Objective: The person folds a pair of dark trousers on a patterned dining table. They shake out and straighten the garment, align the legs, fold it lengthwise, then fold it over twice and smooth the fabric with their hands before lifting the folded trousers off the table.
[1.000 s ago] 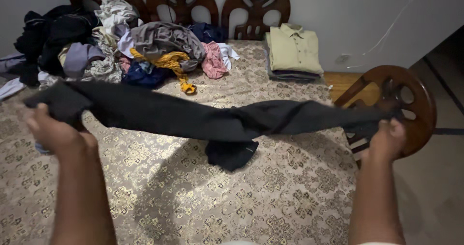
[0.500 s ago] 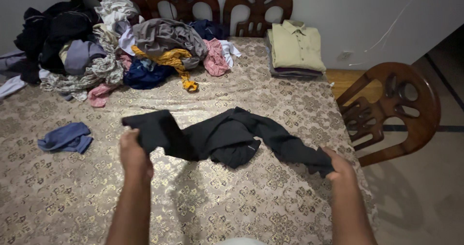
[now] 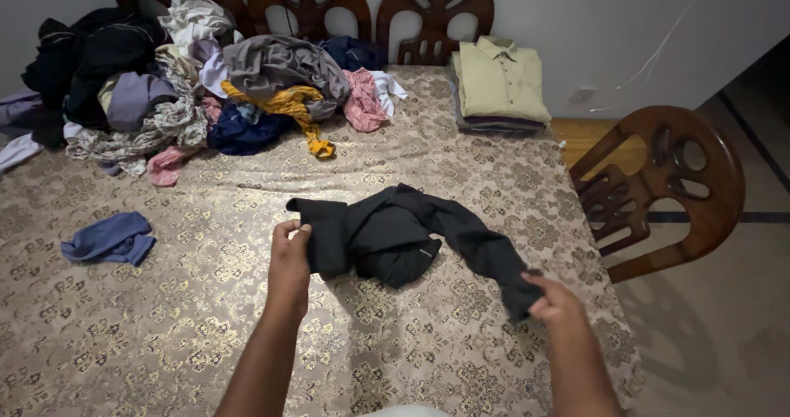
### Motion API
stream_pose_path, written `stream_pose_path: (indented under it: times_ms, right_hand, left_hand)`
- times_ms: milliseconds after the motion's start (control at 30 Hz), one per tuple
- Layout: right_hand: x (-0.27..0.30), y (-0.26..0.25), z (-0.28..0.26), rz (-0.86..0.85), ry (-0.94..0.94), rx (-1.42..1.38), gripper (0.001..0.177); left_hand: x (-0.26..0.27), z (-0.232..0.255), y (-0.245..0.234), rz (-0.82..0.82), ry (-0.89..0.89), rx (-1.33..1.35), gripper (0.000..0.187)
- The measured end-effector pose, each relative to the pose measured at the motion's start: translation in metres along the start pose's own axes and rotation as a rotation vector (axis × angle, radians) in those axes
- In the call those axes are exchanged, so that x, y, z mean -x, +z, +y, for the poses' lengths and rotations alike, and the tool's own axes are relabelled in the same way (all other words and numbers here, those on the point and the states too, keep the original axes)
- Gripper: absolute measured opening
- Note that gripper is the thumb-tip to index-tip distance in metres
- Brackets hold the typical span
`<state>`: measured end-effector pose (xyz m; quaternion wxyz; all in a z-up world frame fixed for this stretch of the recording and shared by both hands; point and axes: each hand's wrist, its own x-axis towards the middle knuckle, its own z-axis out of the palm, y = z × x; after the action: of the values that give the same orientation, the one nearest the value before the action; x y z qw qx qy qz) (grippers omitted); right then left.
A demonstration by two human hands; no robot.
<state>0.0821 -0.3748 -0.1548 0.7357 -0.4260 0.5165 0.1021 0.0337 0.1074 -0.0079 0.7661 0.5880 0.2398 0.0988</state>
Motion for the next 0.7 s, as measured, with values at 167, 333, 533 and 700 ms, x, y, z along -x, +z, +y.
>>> stream_pose_path:
  times_ms: [167, 333, 533, 700]
  right_hand:
    - [-0.043, 0.0, 0.05, -0.241, 0.331, -0.255, 0.056]
    - [-0.041, 0.008, 0.034, -0.353, 0.14, -0.101, 0.057]
    - [0.034, 0.041, 0.007, -0.198, -0.253, -0.138, 0.054]
    - [0.092, 0.061, -0.007, 0.003, -0.714, 0.207, 0.055]
  left_hand:
    - [0.001, -0.01, 0.009, 0.022, -0.071, -0.078, 0.022]
    - [0.003, -0.008, 0.013, -0.044, -0.033, 0.034, 0.02]
    - [0.003, -0.01, 0.012, -0.061, -0.015, 0.046, 0.021]
    - [0.005, -0.01, 0.01, -0.07, 0.025, 0.058, 0.021]
